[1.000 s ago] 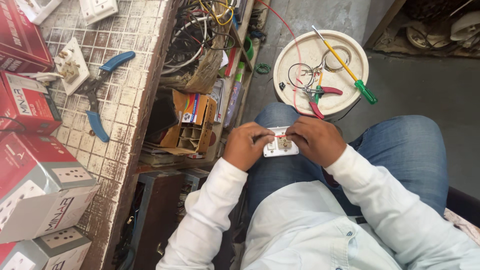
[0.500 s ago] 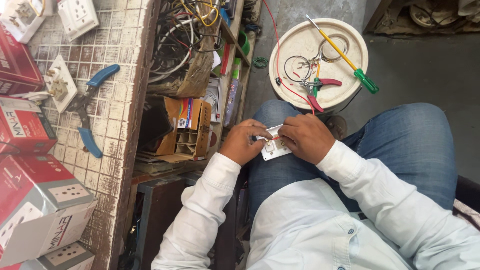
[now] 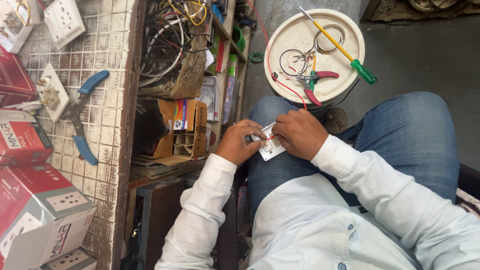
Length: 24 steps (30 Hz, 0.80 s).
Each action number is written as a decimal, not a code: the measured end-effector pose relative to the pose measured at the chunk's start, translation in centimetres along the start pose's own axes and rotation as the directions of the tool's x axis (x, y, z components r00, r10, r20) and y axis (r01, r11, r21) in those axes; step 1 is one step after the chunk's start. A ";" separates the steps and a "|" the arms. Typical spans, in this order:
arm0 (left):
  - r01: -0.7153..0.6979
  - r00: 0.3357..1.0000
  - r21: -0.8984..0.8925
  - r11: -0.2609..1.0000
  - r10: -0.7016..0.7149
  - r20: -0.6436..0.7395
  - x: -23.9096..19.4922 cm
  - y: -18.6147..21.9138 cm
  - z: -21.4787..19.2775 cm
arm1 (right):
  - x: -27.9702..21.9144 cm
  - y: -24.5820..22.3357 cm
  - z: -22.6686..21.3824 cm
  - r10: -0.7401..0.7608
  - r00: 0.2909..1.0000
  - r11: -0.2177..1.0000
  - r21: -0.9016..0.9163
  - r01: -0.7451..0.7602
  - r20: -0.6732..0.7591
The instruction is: The person sits cross-legged and wires a white electrical socket. They strip red wires with pliers, insert the wire ends into the socket terminals, and tighten the screws with a screwdriver. The person repeats this process for multiple wires, occasionally adjusting the socket and tools.
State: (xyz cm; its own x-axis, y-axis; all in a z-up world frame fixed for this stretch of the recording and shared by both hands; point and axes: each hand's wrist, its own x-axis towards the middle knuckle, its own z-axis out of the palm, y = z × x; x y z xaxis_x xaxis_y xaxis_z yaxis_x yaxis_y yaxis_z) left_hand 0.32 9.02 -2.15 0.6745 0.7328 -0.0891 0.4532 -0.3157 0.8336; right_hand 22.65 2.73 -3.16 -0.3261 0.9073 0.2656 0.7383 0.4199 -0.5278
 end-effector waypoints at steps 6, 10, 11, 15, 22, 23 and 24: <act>0.015 0.999 0.027 1.000 -0.017 0.046 -0.1 -0.5 0.4 | 0.5 0.3 0.1 0.035 0.998 0.991 0.130 -0.041 0.045; 0.047 0.991 -0.069 0.996 -0.038 0.131 0.0 -0.7 0.1 | 0.4 0.3 -0.2 0.020 0.999 0.985 0.170 -0.024 0.027; 0.102 0.983 -0.107 0.989 -0.084 0.162 0.1 -0.8 -0.1 | 0.5 0.2 -0.3 0.018 0.999 0.986 0.165 -0.022 0.027; 0.028 0.970 -0.003 1.000 -0.026 0.242 0.4 -1.2 -0.2 | 0.7 -0.3 -0.8 0.041 0.999 0.968 0.248 -0.046 0.026; 0.119 0.985 -0.131 0.984 -0.100 0.142 -0.8 -2.6 1.5 | -1.7 3.9 0.7 0.233 0.921 0.938 0.321 -0.128 -0.313; 0.066 0.991 -0.129 0.989 -0.050 0.125 -1.1 -2.7 1.5 | -2.0 6.2 1.2 0.422 0.859 0.878 0.369 -0.306 -0.291; 0.014 0.994 -0.125 0.992 0.000 0.108 -1.3 -2.8 1.5 | -1.9 9.2 1.6 0.475 0.832 0.863 0.339 -0.375 -0.287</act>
